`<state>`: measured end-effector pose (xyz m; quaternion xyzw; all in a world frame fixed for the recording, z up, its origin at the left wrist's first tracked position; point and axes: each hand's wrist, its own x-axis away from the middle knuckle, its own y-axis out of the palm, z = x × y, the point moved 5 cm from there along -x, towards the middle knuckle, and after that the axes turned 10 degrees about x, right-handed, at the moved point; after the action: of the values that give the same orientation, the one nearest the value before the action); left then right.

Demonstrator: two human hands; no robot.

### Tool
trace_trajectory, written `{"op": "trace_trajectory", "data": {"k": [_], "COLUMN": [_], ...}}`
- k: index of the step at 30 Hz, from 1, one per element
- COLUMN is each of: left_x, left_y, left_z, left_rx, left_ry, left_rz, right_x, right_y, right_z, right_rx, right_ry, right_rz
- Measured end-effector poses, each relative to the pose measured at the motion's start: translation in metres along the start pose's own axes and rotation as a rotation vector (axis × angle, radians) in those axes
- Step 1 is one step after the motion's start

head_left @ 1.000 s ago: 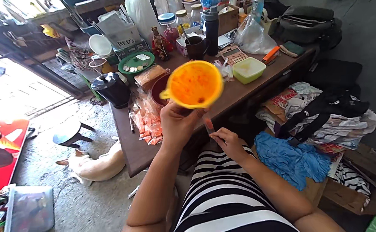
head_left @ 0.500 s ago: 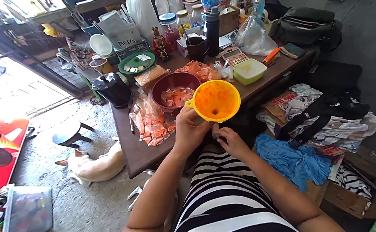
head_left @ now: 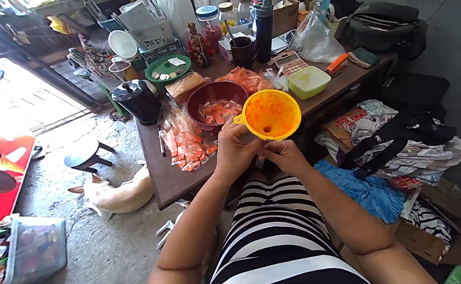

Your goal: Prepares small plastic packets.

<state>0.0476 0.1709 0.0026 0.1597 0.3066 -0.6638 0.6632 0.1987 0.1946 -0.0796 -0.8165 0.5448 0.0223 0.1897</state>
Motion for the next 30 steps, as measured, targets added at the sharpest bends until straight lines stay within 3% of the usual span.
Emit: {"op": "trace_trajectory", "data": {"k": [30], "left_x": [-0.018], "left_y": [-0.012], "left_z": [0.013], "left_rx": [0.106], "left_ry": [0.061], "left_rz": [0.065], "right_x": [0.023], "right_y": [0.036], "right_z": [0.067], "right_rx": [0.020], "right_ry": [0.288], "right_rz": [-0.219]}}
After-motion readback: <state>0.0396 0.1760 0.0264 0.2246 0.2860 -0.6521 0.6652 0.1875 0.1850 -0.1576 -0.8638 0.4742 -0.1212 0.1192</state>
